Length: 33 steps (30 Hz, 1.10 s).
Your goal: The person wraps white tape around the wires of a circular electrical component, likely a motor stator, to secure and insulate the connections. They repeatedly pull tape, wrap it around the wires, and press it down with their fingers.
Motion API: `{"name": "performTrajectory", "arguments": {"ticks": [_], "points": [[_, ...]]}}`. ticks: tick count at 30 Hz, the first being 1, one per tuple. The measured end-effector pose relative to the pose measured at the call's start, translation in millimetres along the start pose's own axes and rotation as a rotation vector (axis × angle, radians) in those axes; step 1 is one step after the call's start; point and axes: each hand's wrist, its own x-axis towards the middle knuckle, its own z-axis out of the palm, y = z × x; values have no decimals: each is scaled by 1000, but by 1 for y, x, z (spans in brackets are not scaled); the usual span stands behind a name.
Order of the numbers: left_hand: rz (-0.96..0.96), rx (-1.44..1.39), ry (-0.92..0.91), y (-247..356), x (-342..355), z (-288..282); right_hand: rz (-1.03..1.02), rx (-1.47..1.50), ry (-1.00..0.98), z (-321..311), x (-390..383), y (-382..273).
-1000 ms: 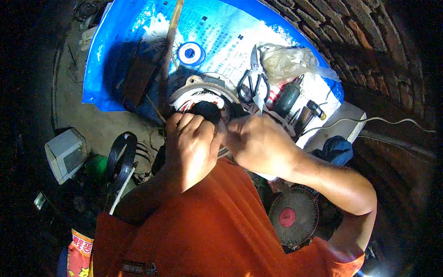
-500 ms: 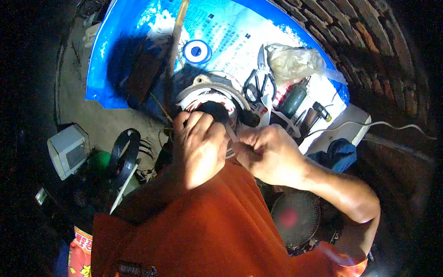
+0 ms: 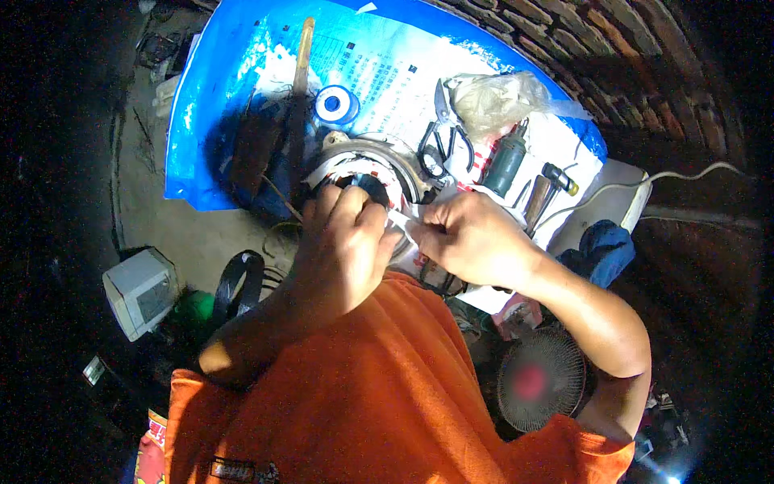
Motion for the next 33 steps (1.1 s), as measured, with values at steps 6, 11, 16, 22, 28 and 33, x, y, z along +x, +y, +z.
{"name": "performTrajectory", "arguments": {"ticks": [6, 11, 16, 22, 28, 33], "points": [[-199, -310, -323, -27, 20, 1, -77, -8, -22, -3, 4, -3], [-104, -293, 34, -19, 1, 18, 81, 157, -29, -4, 11, -9], [-29, -137, 100, -16, -2, 22, 122, 218, -59, -1, 18, -17], [-16, -90, 144, -11, -7, 20, 109, 208, -58, 2, 26, -24], [-29, -31, 121, -22, -3, 24, 137, 194, -77, 2, 25, -26], [-192, 47, 4, -19, 6, 28, -38, -44, 5, 10, 25, -25]]}}
